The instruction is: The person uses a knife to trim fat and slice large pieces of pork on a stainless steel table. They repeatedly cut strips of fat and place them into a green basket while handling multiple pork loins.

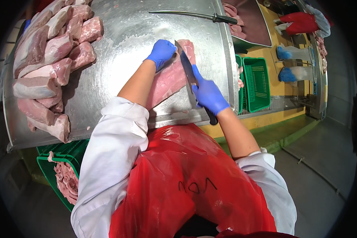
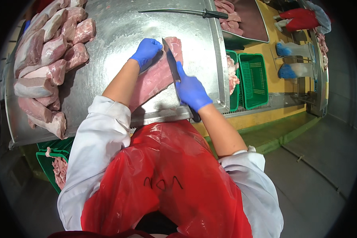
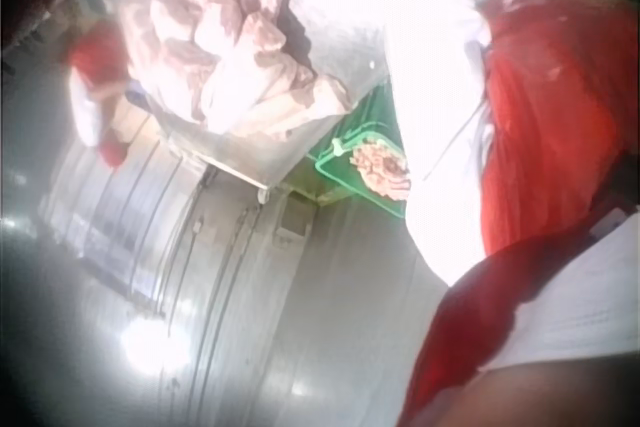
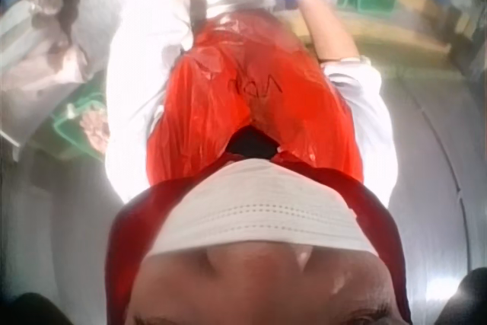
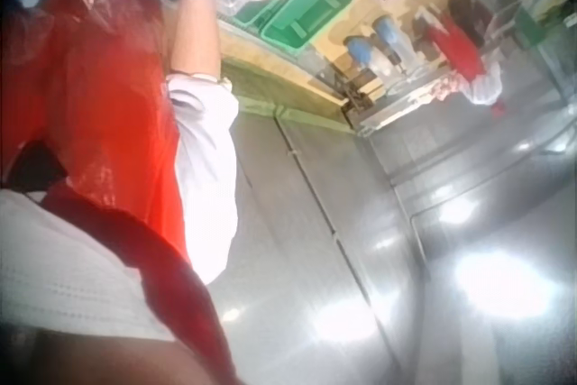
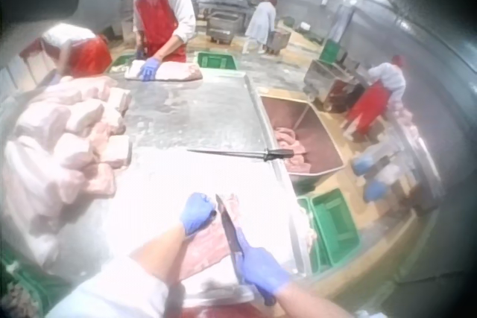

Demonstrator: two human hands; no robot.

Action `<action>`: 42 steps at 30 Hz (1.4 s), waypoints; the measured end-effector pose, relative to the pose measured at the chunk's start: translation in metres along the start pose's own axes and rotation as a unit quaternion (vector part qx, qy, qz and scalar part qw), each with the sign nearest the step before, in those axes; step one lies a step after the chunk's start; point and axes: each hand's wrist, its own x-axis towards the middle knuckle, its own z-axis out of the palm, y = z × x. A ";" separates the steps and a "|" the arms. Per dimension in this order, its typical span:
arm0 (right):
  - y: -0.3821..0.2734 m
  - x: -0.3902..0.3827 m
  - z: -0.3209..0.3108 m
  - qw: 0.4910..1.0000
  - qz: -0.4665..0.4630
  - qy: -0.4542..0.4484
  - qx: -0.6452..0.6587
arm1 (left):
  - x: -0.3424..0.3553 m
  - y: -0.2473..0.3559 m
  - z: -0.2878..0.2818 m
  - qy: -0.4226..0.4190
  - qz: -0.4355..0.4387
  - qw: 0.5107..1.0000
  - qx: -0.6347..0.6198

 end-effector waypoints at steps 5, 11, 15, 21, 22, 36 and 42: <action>-0.012 0.077 -0.026 0.995 0.004 0.032 0.093 | 0.004 0.033 -0.006 -0.049 0.072 0.995 0.046; 0.014 -0.007 -0.002 0.990 -0.032 -0.002 0.137 | 0.004 0.043 -0.022 -0.114 0.058 0.992 -0.025; -0.013 0.018 -0.019 0.968 0.054 -0.036 0.242 | 0.000 0.054 -0.017 -0.157 0.071 0.979 -0.108; -0.014 -0.049 0.008 0.965 0.022 -0.090 0.246 | -0.017 0.055 -0.036 -0.158 0.011 0.940 -0.302; -0.041 -0.075 -0.009 0.933 0.076 -0.146 0.320 | -0.022 0.050 -0.048 -0.150 -0.002 0.925 -0.349; -0.047 0.111 0.049 0.964 -0.060 0.152 0.210 | -0.236 -0.097 -0.046 0.010 0.113 0.982 0.149; -0.046 0.166 0.001 0.977 -0.175 0.100 0.073 | -0.172 -0.055 -0.013 -0.167 0.164 0.972 0.005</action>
